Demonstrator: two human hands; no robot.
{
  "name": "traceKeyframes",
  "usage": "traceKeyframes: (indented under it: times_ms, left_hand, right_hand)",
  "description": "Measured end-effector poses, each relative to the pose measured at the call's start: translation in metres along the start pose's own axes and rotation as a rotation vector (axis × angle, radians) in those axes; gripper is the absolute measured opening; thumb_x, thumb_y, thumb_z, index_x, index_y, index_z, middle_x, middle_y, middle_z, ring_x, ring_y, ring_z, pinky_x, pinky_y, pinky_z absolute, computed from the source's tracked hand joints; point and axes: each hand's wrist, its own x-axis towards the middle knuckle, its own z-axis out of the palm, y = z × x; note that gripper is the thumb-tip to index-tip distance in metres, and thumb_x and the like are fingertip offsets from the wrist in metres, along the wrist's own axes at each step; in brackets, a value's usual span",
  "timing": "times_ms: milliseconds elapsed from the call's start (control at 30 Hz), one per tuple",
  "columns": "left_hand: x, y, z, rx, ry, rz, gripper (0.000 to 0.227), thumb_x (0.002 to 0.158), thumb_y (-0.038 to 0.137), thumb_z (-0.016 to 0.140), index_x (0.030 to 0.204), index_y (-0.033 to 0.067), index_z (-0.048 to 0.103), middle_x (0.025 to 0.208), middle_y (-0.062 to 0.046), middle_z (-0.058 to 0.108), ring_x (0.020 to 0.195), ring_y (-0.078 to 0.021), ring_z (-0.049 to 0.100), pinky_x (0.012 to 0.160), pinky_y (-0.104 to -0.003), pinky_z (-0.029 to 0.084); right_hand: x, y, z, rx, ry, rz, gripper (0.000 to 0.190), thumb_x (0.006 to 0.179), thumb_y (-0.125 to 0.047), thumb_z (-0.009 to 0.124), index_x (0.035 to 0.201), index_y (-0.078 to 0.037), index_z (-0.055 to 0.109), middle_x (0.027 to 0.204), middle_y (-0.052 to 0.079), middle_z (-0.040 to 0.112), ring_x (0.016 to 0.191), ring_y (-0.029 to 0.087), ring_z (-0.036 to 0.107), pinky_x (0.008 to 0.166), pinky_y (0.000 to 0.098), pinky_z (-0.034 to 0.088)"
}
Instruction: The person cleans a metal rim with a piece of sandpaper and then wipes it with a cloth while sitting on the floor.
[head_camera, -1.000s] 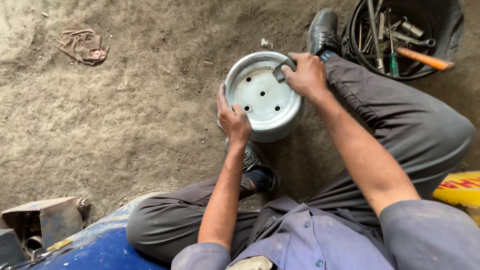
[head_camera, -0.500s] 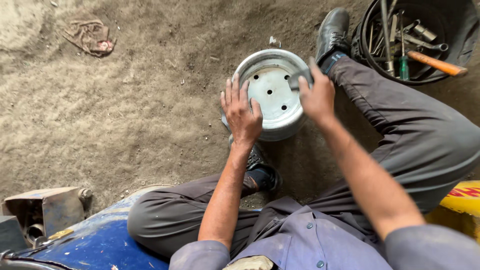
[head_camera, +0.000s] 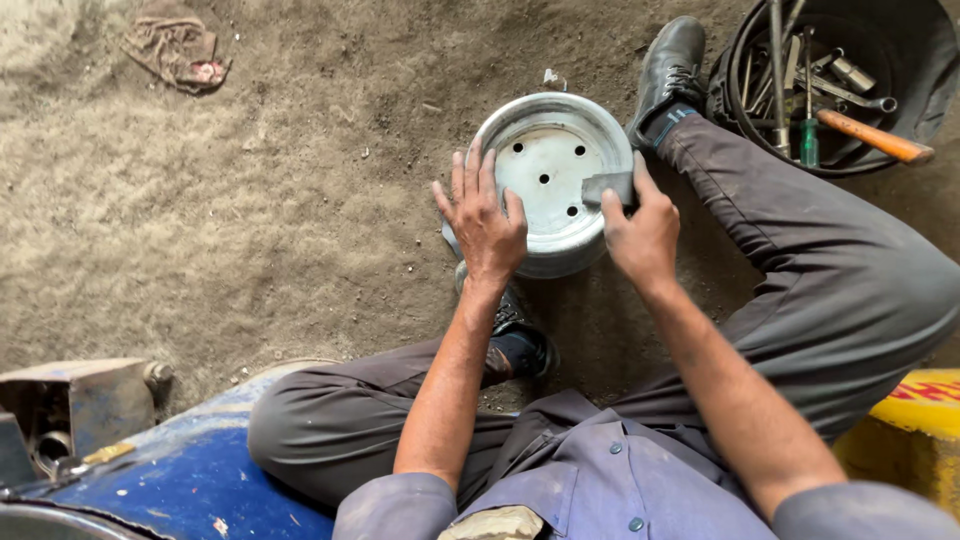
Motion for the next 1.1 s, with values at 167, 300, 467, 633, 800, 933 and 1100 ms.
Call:
traceKeyframes:
  times_ms: [167,300,467,633,800,933,1100]
  left_hand:
    - [0.002,0.006,-0.003,0.145,0.054,0.16,0.057,0.092,0.023,0.062,0.144,0.0003,0.053,0.159,-0.019,0.045,0.154,-0.0375,0.033,0.127,-0.062,0.007]
    - [-0.011,0.026,-0.011,-0.026,-0.021,0.198,0.061,0.092,0.02,0.068,0.146,-0.0031,0.052,0.152,-0.021,0.052,0.146,-0.0355,0.044,0.127,-0.054,0.019]
    - [-0.026,0.059,-0.019,-0.177,-0.039,0.245,0.051,0.096,0.021,0.071,0.139,-0.0022,0.057,0.14,-0.022,0.061,0.137,-0.0374,0.055,0.122,-0.051,0.032]
    - [-0.041,0.083,-0.024,-0.318,-0.075,0.159,0.021,0.099,0.017,0.071,0.112,0.0017,0.068,0.115,-0.017,0.069,0.114,-0.0361,0.065,0.105,-0.048,0.049]
    - [-0.049,0.09,-0.033,-0.362,-0.008,0.268,0.037,0.086,0.006,0.07,0.117,-0.011,0.059,0.11,-0.027,0.063,0.099,-0.0413,0.065,0.084,-0.049,0.054]
    - [-0.055,0.088,-0.036,-0.402,-0.009,0.167,0.023,0.094,0.002,0.068,0.113,-0.0088,0.063,0.101,-0.025,0.069,0.088,-0.038,0.071,0.075,-0.045,0.055]
    - [-0.045,0.08,-0.039,-0.419,0.042,0.154,0.022,0.103,0.006,0.055,0.113,-0.0056,0.07,0.098,-0.02,0.076,0.084,-0.0292,0.075,0.077,-0.04,0.06]
  right_hand:
    - [0.044,-0.007,0.003,-0.004,-0.067,-0.001,0.059,0.093,-0.024,0.068,0.147,-0.005,0.055,0.123,0.027,0.07,0.114,0.037,0.07,0.101,0.0433,0.052]
    - [0.044,-0.019,-0.013,-0.07,-0.12,-0.003,0.055,0.091,-0.028,0.07,0.142,-0.009,0.061,0.115,0.028,0.071,0.109,0.043,0.068,0.096,0.0476,0.051]
    - [0.015,-0.031,-0.046,-0.225,-0.112,-0.085,0.053,0.089,-0.037,0.076,0.132,-0.007,0.068,0.097,0.027,0.074,0.092,0.042,0.074,0.084,0.0478,0.058]
    - [0.004,-0.044,-0.062,-0.052,-0.08,-0.229,0.058,0.096,-0.045,0.071,0.134,-0.002,0.066,0.101,0.023,0.077,0.083,0.031,0.079,0.075,0.0411,0.061]
    - [-0.005,-0.06,-0.048,0.139,-0.231,-0.262,0.059,0.101,-0.051,0.065,0.134,-0.003,0.066,0.109,0.021,0.078,0.09,0.025,0.079,0.079,0.0375,0.063]
    - [-0.028,-0.061,-0.046,0.207,-0.499,-0.053,0.072,0.099,-0.053,0.058,0.157,-0.012,0.05,0.089,0.019,0.081,0.078,0.021,0.082,0.079,0.0347,0.065]
    - [-0.012,-0.019,-0.122,0.05,-0.086,-0.465,0.051,0.101,-0.039,0.065,0.133,0.001,0.067,0.113,0.022,0.076,0.072,0.021,0.075,0.065,0.0332,0.064]
